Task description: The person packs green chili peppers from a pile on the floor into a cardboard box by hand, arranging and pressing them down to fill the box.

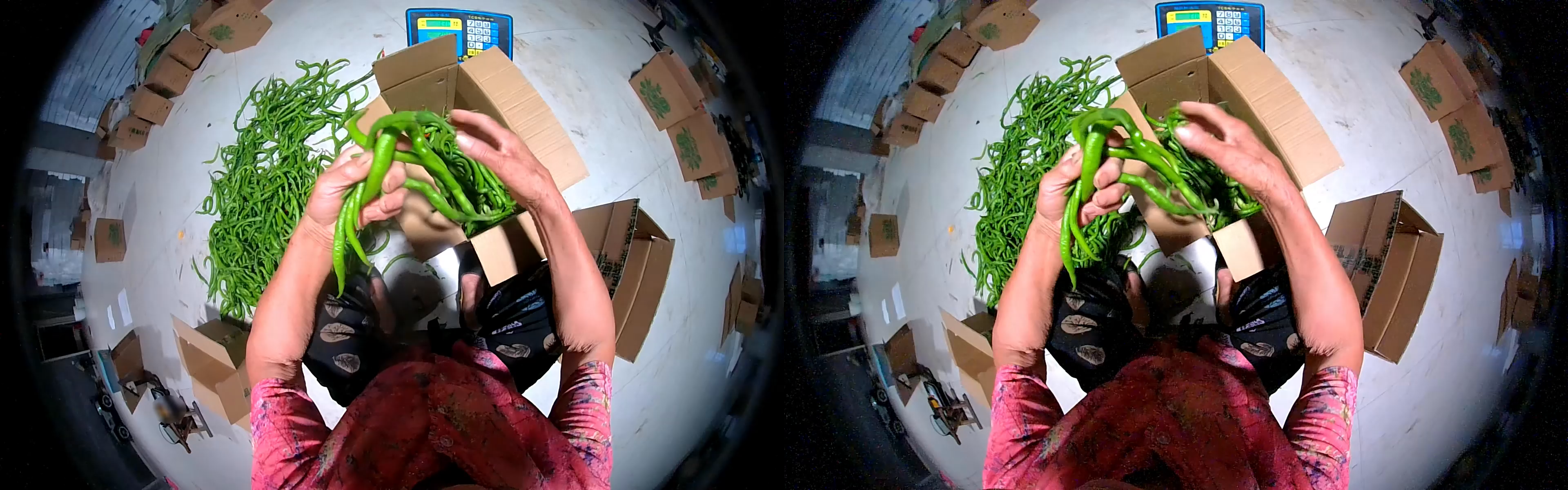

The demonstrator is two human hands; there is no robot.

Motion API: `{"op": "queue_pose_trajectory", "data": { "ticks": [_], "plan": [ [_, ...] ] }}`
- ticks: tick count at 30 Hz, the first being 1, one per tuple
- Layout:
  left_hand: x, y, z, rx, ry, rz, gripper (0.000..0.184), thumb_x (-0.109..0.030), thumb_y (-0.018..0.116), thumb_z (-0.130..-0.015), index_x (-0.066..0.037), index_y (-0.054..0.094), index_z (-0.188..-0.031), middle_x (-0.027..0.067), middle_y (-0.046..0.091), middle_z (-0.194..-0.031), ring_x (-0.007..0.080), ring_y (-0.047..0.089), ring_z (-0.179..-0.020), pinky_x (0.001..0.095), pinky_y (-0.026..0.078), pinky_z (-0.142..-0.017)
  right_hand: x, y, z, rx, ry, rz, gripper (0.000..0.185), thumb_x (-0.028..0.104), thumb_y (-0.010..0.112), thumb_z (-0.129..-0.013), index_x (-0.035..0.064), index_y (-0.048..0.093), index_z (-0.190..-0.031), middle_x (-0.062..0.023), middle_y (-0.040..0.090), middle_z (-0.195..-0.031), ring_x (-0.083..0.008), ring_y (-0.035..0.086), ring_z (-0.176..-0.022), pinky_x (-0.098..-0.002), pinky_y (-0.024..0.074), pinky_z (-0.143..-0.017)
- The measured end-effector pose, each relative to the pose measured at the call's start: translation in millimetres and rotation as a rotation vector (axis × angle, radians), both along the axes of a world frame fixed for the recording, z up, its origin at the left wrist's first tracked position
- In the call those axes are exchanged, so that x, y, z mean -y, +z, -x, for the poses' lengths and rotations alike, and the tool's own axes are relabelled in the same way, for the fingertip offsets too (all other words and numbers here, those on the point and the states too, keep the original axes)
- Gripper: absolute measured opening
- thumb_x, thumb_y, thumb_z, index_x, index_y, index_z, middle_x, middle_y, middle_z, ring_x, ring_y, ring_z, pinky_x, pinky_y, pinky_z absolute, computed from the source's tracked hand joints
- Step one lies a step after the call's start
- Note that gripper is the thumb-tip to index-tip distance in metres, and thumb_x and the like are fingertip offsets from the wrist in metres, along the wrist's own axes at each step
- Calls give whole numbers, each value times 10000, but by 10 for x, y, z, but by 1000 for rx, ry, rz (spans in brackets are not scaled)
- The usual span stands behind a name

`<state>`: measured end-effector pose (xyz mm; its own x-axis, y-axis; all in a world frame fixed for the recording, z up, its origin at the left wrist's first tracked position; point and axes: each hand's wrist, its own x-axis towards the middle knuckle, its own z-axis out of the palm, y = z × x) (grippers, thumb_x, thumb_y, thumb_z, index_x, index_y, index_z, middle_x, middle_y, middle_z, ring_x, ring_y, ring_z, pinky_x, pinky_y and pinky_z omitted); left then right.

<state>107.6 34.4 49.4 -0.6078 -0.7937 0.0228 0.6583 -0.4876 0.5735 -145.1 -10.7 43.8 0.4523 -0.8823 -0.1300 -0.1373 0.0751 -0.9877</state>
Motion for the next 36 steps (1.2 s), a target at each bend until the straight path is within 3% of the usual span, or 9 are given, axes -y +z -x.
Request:
{"op": "queue_pose_trajectory", "data": {
  "ticks": [4, 5, 10, 16, 20, 23, 24, 27, 36],
  "plan": [
    [-48, -10, 150, 94, -23, -11, 497, -294, 613, -901, 53, 496, -1235, 16, 477, -706, 88, 415, -574, 223, 322, -487, -237, 54, -240, 427, 314, -212, 788, 171, 748, -805, 42, 324, -1456, -134, 467, -1401, -203, 486, -1238, -319, 448, -1000],
    [-27, -36, 151, 120, -24, 17, 531, -320, 605, -909, 60, 487, -1261, 56, 551, -747, 116, 504, -603, 242, 409, -509, -269, 58, -242, 427, 372, -387, 766, 153, 739, -813, 45, 332, -1454, -89, 525, -1302, -163, 529, -1132, -305, 487, -905],
    [-21, 124, 155, 335, -63, 126, 648, -297, 598, -918, 21, 325, -1412, 179, 630, -1099, 257, 664, -964, 296, 564, -714, -306, 36, -227, 411, 196, -477, 541, 102, 683, -866, 83, 458, -1358, -28, 614, -1079, -56, 557, -720, -185, 481, -581],
    [117, -85, 88, 430, 94, 30, 469, -196, 573, -948, -44, 428, -1367, 134, 566, -1263, 264, 641, -1022, 315, 551, -787, -168, -77, -46, 406, -57, -387, 378, 132, 653, -885, 48, 511, -1225, -67, 632, -984, -86, 567, -714, -203, 505, -586],
    [175, -152, 124, 355, 196, -7, 449, -207, 606, -936, -12, 461, -1313, 130, 586, -1217, 191, 654, -928, 258, 557, -773, -100, -103, 12, 441, -122, -387, 294, 118, 636, -893, 54, 528, -1158, -83, 638, -946, -93, 579, -720, -214, 512, -593],
    [148, -114, 228, 529, 158, 38, 489, -185, 661, -901, -23, 460, -1316, 102, 618, -1132, 152, 647, -841, 202, 534, -693, -110, -128, -52, 445, -152, -374, 253, 107, 623, -901, 57, 533, -1132, -79, 641, -942, -92, 580, -722, -217, 503, -603],
    [141, -65, 284, 574, 121, 17, 538, -159, 698, -871, -24, 449, -1329, 80, 635, -1044, 110, 628, -766, 182, 502, -586, -124, -141, -77, 445, -165, -375, 241, 104, 619, -903, 58, 535, -1124, -78, 642, -942, -91, 580, -722, -217, 500, -606],
    [180, -197, 363, 612, 159, 47, 422, -162, 618, -929, -27, 474, -1302, 56, 626, -919, 57, 551, -645, 156, 361, -433, -77, -220, -82, 404, -302, -355, 214, 103, 612, -907, 66, 536, -1104, -76, 643, -939, -89, 582, -723, -219, 492, -613],
    [430, -257, 187, 570, 518, -135, 257, -128, 498, -980, 39, 543, -1170, 50, 579, -832, 53, 509, -583, 153, 339, -392, -19, -215, 119, 282, -500, -210, 252, 67, 603, -902, 40, 524, -1140, -64, 627, -932, -84, 568, -705, -218, 475, -600]
  ]
}}
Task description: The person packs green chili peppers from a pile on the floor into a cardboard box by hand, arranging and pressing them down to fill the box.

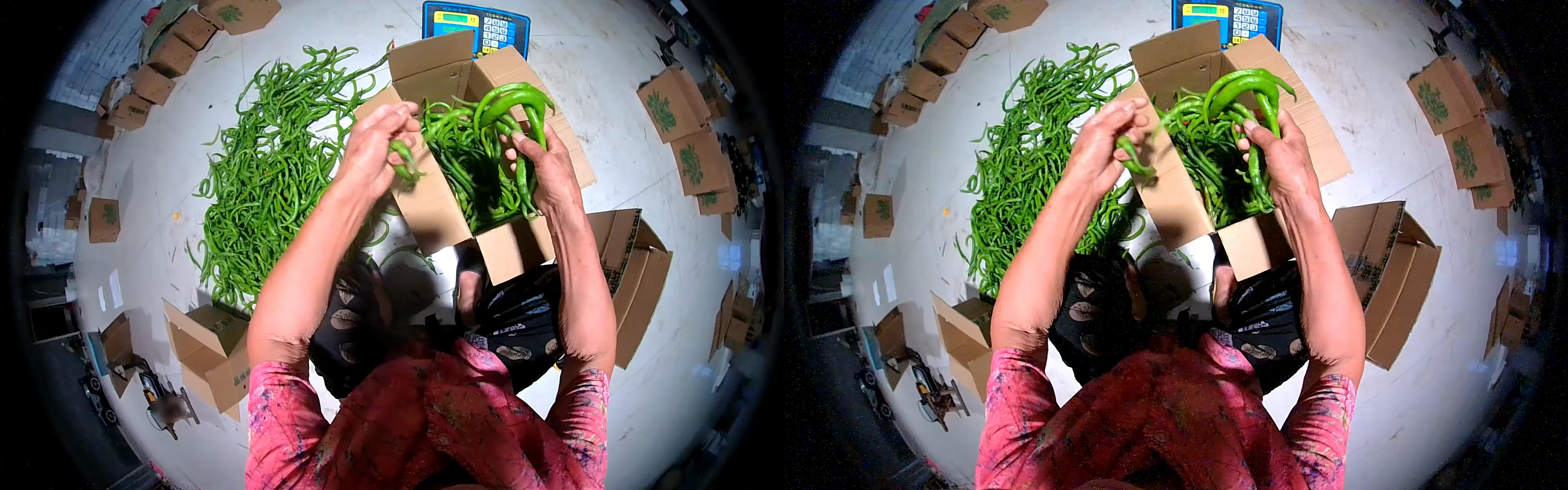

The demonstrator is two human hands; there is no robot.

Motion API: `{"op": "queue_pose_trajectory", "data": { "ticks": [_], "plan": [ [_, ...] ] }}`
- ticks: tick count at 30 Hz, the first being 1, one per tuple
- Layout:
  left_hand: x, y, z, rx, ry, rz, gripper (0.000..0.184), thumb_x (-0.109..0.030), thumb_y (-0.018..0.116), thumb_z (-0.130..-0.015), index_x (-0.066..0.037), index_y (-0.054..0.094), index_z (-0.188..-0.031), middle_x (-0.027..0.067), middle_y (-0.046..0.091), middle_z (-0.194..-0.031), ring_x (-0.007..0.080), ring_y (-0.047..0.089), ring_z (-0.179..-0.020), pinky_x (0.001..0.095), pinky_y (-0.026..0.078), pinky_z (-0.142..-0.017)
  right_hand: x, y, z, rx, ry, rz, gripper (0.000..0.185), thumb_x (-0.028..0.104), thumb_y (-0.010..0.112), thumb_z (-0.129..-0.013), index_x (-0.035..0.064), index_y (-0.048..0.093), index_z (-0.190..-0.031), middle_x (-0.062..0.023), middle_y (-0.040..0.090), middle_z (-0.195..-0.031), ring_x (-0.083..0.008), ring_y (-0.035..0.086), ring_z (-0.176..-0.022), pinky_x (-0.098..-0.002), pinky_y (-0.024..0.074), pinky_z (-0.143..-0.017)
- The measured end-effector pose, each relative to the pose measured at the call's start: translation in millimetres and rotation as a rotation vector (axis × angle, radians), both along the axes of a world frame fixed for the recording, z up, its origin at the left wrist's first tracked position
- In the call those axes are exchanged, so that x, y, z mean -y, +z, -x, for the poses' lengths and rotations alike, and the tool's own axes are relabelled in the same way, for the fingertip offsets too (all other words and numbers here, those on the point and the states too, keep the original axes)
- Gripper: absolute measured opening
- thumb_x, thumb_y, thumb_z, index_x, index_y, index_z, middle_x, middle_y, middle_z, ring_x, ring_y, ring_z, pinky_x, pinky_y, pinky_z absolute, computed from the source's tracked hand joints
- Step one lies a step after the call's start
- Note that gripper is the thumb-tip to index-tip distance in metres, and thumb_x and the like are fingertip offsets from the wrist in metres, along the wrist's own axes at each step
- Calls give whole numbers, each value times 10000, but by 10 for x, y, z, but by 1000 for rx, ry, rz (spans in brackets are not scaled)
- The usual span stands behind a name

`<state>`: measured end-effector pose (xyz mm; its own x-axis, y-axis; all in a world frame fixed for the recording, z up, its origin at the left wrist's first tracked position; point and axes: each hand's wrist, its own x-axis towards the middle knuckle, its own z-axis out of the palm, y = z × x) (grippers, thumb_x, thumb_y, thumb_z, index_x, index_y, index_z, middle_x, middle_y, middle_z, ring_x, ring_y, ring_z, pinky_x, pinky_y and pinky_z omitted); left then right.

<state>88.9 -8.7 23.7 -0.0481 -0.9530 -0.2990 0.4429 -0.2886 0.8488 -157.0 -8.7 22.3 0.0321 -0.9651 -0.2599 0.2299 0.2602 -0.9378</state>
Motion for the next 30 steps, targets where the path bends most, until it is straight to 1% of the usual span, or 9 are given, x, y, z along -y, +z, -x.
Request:
{"op": "queue_pose_trajectory", "data": {
  "ticks": [3, 7, 12, 15, 17, 20, 25, 28, 30],
  "plan": [
    [-3, 169, -80, 38, 55, 90, 183, -95, 540, -946, 4, 595, -1089, 28, 574, -779, 62, 485, -568, 180, 315, -420, 6, -45, 26, -99, -41, 80, 257, 76, 614, -898, 37, 539, -1141, -53, 623, -926, -87, 555, -729, -229, 467, -641],
    [79, 392, -98, -171, 173, 336, 212, -90, 506, -936, 0, 555, -1122, 27, 545, -744, 67, 423, -529, 216, 311, -455, 52, -85, -46, -374, -165, 336, 269, 87, 637, -878, 33, 567, -1132, -61, 634, -946, -140, 569, -835, -282, 466, -774],
    [177, 439, -27, -343, 38, 498, 256, -135, 532, -937, 10, 538, -1147, 21, 522, -777, 65, 394, -542, 218, 351, -471, 142, -166, -22, -564, -242, 485, 293, 112, 641, -882, 20, 566, -1150, -91, 661, -997, -169, 603, -911, -310, 470, -827],
    [341, 355, 98, -207, 136, 512, 282, -160, 559, -930, 10, 554, -1155, 61, 580, -858, 113, 521, -688, 238, 449, -607, 119, -158, -26, -380, -217, 410, 273, 112, 642, -886, 23, 573, -1135, -79, 653, -967, -159, 598, -891, -308, 474, -829],
    [413, 232, 215, 128, 122, 500, 296, -162, 585, -911, -22, 595, -1172, 116, 627, -1040, 174, 569, -987, 294, 460, -879, 108, -114, -13, -186, -193, 260, 265, 107, 643, -887, 26, 575, -1129, -71, 646, -951, -151, 592, -878, -301, 475, -823],
    [408, -92, 207, 474, 127, 362, 304, -194, 609, -910, -27, 611, -1164, 80, 637, -1063, 145, 587, -979, 290, 462, -899, 106, -136, 45, -346, -165, 360, 263, 108, 650, -882, 24, 571, -1119, -66, 633, -943, -144, 586, -872, -291, 473, -806],
    [335, 57, 168, 409, -6, 337, 247, -168, 601, -920, -17, 630, -1114, 77, 661, -1023, 138, 625, -928, 267, 504, -835, 170, -179, -63, -597, -221, 565, 339, 147, 725, -812, 14, 574, -1085, -105, 631, -922, -187, 597, -857, -319, 473, -796],
    [339, 75, 65, 329, 25, 238, 234, -146, 583, -937, -19, 624, -1129, 82, 661, -1037, 141, 632, -927, 262, 516, -826, 193, -93, -92, -822, -267, 694, 471, 165, 753, -772, 24, 553, -1175, -165, 589, -1031, -269, 566, -1002, -377, 443, -890],
    [352, 79, -86, 210, 70, 178, 207, -106, 554, -950, 7, 619, -1112, 99, 664, -975, 143, 643, -847, 232, 538, -718, 226, -200, -84, -959, -232, 688, 554, 199, 750, -769, 32, 530, -1249, -209, 557, -1164, -330, 505, -1153, -420, 398, -979]
  ]
}}
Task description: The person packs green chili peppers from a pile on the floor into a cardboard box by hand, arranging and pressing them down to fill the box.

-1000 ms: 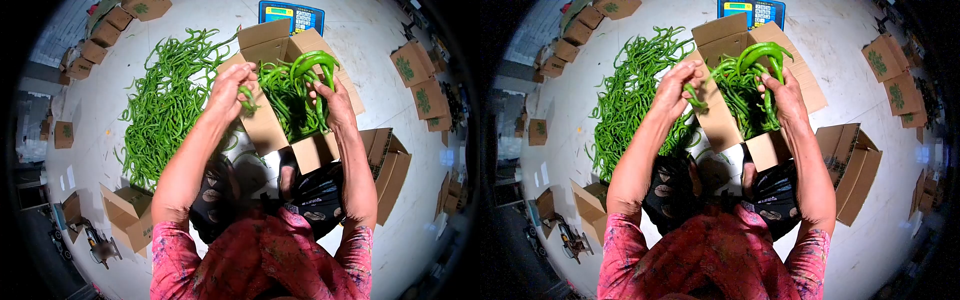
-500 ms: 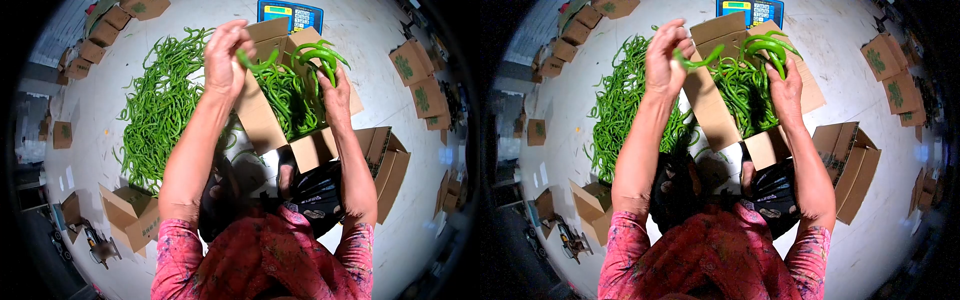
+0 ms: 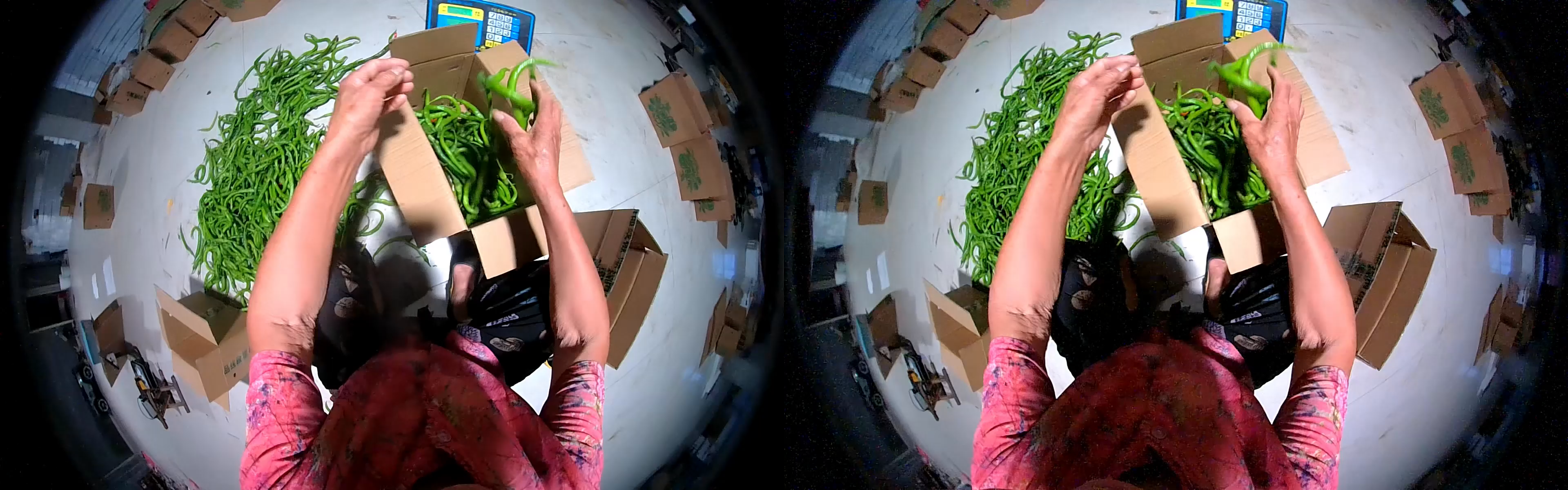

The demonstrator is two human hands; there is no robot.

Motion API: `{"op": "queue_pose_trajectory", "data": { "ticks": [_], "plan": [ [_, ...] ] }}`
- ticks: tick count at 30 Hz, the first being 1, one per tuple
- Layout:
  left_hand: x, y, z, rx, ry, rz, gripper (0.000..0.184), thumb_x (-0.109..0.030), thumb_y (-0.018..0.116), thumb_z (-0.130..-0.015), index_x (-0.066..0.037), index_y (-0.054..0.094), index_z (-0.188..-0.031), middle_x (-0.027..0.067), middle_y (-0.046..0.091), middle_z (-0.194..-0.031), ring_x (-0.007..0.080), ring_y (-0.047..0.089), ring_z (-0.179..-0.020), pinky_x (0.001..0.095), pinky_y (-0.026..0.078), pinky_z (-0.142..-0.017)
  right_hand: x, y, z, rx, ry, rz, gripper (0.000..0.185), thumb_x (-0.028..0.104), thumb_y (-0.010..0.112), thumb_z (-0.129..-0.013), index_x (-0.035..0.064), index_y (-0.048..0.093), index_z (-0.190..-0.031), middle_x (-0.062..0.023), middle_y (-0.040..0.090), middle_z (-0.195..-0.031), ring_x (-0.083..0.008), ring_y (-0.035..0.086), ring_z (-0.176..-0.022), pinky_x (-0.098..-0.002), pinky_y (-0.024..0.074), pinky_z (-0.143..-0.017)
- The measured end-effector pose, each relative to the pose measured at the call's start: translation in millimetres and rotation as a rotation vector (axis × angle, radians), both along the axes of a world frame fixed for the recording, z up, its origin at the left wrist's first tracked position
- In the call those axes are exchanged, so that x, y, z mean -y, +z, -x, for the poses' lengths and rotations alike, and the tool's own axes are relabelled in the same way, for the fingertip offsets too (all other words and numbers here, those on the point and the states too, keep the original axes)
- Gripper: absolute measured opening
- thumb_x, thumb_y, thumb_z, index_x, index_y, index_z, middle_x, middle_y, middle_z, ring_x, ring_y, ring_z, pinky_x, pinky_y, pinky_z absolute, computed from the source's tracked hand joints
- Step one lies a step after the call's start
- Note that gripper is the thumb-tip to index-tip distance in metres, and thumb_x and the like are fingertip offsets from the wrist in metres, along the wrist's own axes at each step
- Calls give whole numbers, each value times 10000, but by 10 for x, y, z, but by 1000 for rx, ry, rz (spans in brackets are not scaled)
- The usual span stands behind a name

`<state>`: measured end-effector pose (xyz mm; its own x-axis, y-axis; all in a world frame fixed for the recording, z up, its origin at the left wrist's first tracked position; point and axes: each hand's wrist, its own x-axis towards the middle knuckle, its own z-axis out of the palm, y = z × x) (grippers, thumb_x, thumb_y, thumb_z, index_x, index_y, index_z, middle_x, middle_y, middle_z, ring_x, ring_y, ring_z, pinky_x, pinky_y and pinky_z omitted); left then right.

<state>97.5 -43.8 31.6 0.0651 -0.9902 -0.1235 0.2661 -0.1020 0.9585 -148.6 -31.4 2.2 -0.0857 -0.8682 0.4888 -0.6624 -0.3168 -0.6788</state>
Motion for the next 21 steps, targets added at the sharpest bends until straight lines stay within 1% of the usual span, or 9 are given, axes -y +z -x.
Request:
{"op": "queue_pose_trajectory", "data": {
  "ticks": [1, 5, 7, 8, 12, 14, 17, 19, 21],
  "plan": [
    [-8, -2, -100, -72, 17, -25, 178, -83, 556, -945, 6, 633, -1079, 99, 671, -922, 134, 646, -786, 223, 542, -660, 30, -141, 68, -48, 50, -74, 554, 213, 744, -776, 32, 531, -1254, -213, 553, -1188, -331, 502, -1166, -418, 394, -989],
    [-242, -140, -771, 90, -42, -65, 214, -128, 556, -953, 2, 615, -1112, 97, 668, -939, 145, 658, -833, 229, 547, -747, -50, -289, 204, -121, 265, -367, 504, 262, 702, -821, 23, 561, -1243, -211, 575, -1231, -342, 553, -1131, -403, 430, -971],
    [-517, -268, -1133, 246, 4, -113, 238, -163, 566, -953, 18, 604, -1102, 64, 638, -864, 105, 579, -702, 211, 465, -612, -126, -221, 227, -58, 347, -527, 465, 249, 689, -835, 19, 578, -1223, -199, 603, -1193, -345, 589, -1068, -403, 462, -925],
    [-659, -445, -1307, 238, 70, -154, 217, -163, 553, -957, 19, 604, -1063, 58, 618, -825, 91, 517, -639, 215, 405, -557, -160, -199, 241, -113, 397, -574, 428, 245, 670, -852, 14, 588, -1203, -191, 625, -1157, -342, 614, -1011, -403, 489, -864],
    [-1482, -1365, -1857, 253, 300, -450, 152, -70, 498, -913, -72, 589, -791, 38, 580, -651, 95, 455, -489, 231, 363, -487, -347, -121, 134, -347, 543, -625, 413, 255, 645, -874, 5, 581, -1197, -211, 612, -1155, -369, 596, -1026, -422, 471, -874],
    [-2042, -2103, -2107, 214, 328, -481, 147, -44, 483, -862, -59, 618, -805, 45, 586, -639, 99, 485, -483, 232, 363, -440, -438, -46, -9, -410, 620, -566, 392, 254, 628, -887, -4, 582, -1179, -230, 605, -1140, -407, 571, -1054, -440, 451, -898],
    [-2599, -2463, -1982, 274, 351, -664, 75, 2, 542, -806, -22, 611, -818, 37, 611, -703, 102, 530, -537, 239, 423, -480, -569, 27, -202, -525, 680, -556, 424, 322, 650, -874, -2, 602, -1145, -224, 619, -1104, -407, 576, -1051, -445, 460, -885],
    [-2867, -3036, -2011, 584, 335, -464, 73, -29, 581, -791, -19, 610, -857, 72, 624, -705, 211, 582, -587, 311, 478, -560, -667, 163, -360, -615, 707, -614, 451, 351, 667, -854, 11, 609, -1146, -223, 624, -1090, -404, 585, -1033, -448, 464, -877],
    [-2866, -3085, -2025, 991, 238, -384, 159, -71, 632, -767, -21, 608, -915, 136, 639, -766, 342, 598, -685, 377, 499, -667, -751, 132, -452, -710, 675, -574, 402, 287, 705, -824, 15, 616, -1106, -208, 629, -1029, -403, 598, -977, -457, 491, -807]
  ]
}}
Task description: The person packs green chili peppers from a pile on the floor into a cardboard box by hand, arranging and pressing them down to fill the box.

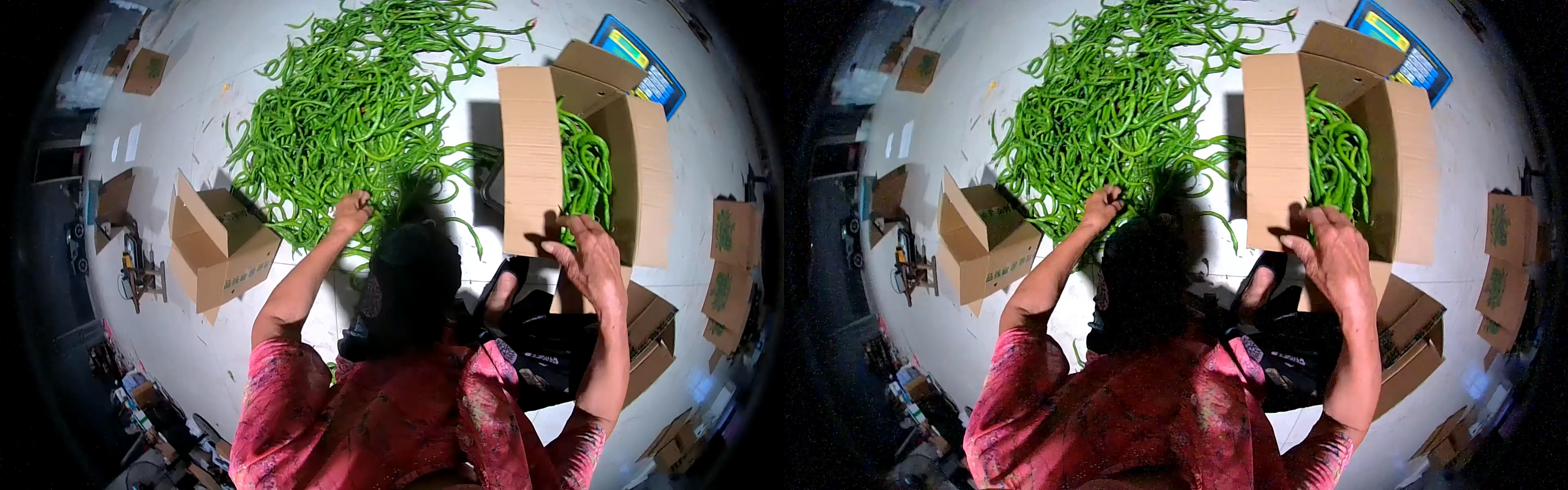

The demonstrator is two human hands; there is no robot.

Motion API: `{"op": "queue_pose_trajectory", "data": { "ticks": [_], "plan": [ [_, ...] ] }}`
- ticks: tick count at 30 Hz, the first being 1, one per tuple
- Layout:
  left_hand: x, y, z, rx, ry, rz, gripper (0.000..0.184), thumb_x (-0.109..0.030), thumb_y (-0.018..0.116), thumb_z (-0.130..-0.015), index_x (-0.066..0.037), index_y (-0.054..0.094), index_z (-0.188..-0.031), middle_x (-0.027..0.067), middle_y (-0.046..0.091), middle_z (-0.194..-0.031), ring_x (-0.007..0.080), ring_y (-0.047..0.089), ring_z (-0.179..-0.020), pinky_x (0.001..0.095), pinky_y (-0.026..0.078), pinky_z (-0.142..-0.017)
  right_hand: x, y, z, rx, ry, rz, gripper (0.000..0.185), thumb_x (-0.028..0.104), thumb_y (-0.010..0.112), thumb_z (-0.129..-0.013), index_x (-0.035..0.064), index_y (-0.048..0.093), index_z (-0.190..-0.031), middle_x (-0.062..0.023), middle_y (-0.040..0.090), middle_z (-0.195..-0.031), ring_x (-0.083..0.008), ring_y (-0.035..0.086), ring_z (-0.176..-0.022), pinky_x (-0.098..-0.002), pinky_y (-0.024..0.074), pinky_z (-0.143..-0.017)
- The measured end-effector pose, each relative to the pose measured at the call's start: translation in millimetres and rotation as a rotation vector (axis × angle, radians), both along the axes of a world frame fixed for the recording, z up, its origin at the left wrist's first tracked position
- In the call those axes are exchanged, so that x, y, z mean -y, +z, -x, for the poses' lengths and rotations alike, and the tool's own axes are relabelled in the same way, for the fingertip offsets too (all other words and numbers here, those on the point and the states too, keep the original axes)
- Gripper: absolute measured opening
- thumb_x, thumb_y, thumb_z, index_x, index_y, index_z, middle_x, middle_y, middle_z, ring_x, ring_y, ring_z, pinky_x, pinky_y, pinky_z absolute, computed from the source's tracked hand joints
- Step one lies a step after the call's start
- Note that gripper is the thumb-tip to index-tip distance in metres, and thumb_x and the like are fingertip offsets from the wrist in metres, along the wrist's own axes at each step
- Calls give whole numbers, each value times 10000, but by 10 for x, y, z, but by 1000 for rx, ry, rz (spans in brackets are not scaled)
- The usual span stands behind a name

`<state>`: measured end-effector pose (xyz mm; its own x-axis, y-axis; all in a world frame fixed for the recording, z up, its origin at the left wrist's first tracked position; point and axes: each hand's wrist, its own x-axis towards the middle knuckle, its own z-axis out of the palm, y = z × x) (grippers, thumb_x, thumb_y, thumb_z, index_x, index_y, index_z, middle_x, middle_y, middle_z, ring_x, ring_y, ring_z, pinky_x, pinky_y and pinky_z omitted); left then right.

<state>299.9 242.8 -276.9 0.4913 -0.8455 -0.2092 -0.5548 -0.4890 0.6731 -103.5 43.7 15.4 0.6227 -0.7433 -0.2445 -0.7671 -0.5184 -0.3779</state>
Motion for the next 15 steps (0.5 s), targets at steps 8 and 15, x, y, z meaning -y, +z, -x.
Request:
{"op": "queue_pose_trajectory", "data": {
  "ticks": [8, 15],
  "plan": [
    [985, 265, -198, 427, -111, 147, 537, -156, 746, -714, -2, 535, -1183, 242, 598, -1043, 412, 554, -987, 476, 445, -871, -74, -119, -212, -104, 8, 1, 374, 127, 726, -781, 16, 601, -1115, -184, 615, -1014, -397, 609, -936, -455, 500, -778],
    [1605, 270, -545, 603, 73, -156, 873, -275, 831, -669, -34, 345, -1352, 197, 399, -1340, 375, 401, -1196, 495, 360, -973, -59, -139, -291, -134, 53, 23, 408, 64, 697, -770, 20, 582, -1158, -185, 602, -1002, -394, 602, -923, -457, 499, -783]
  ]
}}
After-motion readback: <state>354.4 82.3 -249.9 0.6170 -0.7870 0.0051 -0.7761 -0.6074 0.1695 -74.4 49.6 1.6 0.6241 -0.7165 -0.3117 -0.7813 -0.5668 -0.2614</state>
